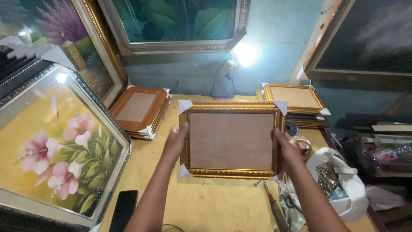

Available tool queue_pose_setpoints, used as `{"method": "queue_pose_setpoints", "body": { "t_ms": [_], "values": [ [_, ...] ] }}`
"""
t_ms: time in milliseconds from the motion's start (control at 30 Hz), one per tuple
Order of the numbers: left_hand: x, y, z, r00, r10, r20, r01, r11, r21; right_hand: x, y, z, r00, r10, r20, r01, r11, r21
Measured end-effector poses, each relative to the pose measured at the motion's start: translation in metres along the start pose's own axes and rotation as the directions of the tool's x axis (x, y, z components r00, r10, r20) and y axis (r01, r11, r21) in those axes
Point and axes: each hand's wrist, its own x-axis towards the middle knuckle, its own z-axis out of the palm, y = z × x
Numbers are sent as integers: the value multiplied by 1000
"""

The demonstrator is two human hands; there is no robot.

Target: Attaching hanging wire to the back of a picture frame using wire and cutting tools, then organizing the workspace.

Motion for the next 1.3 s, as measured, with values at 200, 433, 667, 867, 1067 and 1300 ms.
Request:
{"method": "queue_pose_setpoints", "body": {
  "t_ms": [200,433,667,867,1067,1300],
  "values": [
    [-24,-44,31,979,-182,-95,138,925,-353,20,10,-17,974,226,-22,-220,964,152],
    [8,-4,61,984,-136,-114,99,955,-281,-5,-37,-42,952,307,-23,-297,897,-327],
    [37,83,151,992,7,127,11,989,-147,117,15,-145,967,-5,-254,-33,989,-148],
    [104,109,240,925,100,367,-28,980,-197,228,1,-231,924,12,-383,-51,994,-92],
    [173,108,320,944,159,288,-71,954,-293,358,22,-281,903,-25,-428,-71,976,-206],
    [209,112,357,974,152,169,-99,952,-290,423,33,-272,941,-88,-327,-21,948,-318]
  ]
}}
